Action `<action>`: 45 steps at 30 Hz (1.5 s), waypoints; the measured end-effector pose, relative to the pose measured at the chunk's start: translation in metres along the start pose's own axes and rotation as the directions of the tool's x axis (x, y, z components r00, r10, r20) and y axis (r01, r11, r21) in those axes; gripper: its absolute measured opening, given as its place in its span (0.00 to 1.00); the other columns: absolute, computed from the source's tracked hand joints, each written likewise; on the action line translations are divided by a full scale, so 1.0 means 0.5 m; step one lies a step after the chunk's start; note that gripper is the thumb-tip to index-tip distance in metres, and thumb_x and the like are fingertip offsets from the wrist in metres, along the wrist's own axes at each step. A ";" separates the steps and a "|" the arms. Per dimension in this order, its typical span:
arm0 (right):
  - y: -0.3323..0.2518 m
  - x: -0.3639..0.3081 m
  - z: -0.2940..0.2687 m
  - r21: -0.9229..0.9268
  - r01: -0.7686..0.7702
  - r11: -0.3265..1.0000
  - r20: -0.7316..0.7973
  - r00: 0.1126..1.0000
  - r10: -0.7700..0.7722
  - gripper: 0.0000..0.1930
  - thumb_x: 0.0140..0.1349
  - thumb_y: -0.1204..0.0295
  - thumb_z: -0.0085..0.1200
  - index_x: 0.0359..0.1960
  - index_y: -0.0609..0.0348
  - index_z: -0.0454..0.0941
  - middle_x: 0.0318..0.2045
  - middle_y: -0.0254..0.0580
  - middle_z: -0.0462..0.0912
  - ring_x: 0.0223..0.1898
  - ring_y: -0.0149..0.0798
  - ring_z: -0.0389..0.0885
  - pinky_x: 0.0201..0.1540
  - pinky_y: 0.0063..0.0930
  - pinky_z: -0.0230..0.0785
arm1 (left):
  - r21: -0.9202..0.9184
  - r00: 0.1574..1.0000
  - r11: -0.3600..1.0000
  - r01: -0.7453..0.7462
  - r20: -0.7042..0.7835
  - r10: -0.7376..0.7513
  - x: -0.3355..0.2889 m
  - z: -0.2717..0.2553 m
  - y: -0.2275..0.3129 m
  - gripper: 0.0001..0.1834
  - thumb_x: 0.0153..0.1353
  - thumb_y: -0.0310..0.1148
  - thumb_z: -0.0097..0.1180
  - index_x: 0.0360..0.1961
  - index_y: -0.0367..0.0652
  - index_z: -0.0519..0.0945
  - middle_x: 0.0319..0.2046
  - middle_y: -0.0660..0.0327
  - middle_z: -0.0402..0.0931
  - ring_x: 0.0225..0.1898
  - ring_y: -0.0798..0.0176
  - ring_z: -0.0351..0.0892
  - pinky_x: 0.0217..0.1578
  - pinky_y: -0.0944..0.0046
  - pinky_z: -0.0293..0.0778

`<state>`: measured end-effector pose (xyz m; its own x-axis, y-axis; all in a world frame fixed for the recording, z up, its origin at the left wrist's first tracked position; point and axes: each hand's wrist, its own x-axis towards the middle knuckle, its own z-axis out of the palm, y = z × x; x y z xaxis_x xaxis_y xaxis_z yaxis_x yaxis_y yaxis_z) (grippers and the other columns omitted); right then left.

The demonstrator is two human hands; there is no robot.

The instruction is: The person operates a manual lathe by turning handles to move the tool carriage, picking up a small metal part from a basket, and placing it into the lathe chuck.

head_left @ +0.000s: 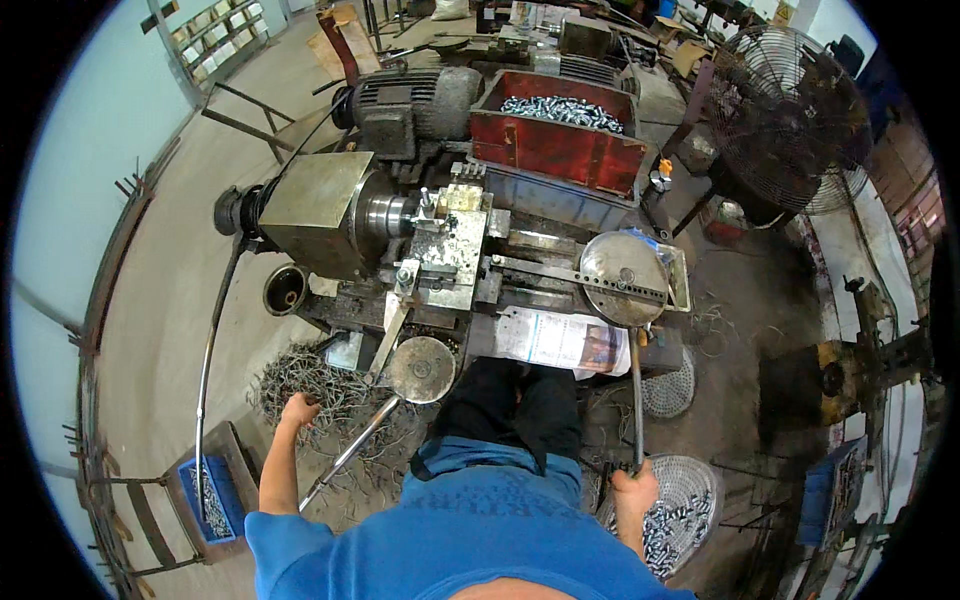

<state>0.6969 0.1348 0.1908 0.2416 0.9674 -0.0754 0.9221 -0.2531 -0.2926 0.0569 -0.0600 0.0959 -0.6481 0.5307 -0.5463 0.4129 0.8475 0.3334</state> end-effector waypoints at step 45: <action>-1.055 0.165 -0.002 -0.151 0.981 -0.121 0.131 -0.102 -0.986 0.12 0.32 0.68 0.55 0.21 0.61 0.81 0.27 0.50 0.80 0.40 0.49 0.74 0.46 0.34 0.68 | 0.128 0.653 0.988 0.084 -0.756 0.042 -0.125 -0.442 -0.042 0.21 0.58 0.52 0.48 0.35 0.44 0.80 0.27 0.51 0.79 0.32 0.47 0.79 0.33 0.52 0.74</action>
<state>0.2305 0.3482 0.3398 -0.9736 0.1513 0.1709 0.1708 0.9796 0.1057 -0.0525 -0.1089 0.2931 -0.8897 0.3896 0.2382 0.4354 0.8810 0.1852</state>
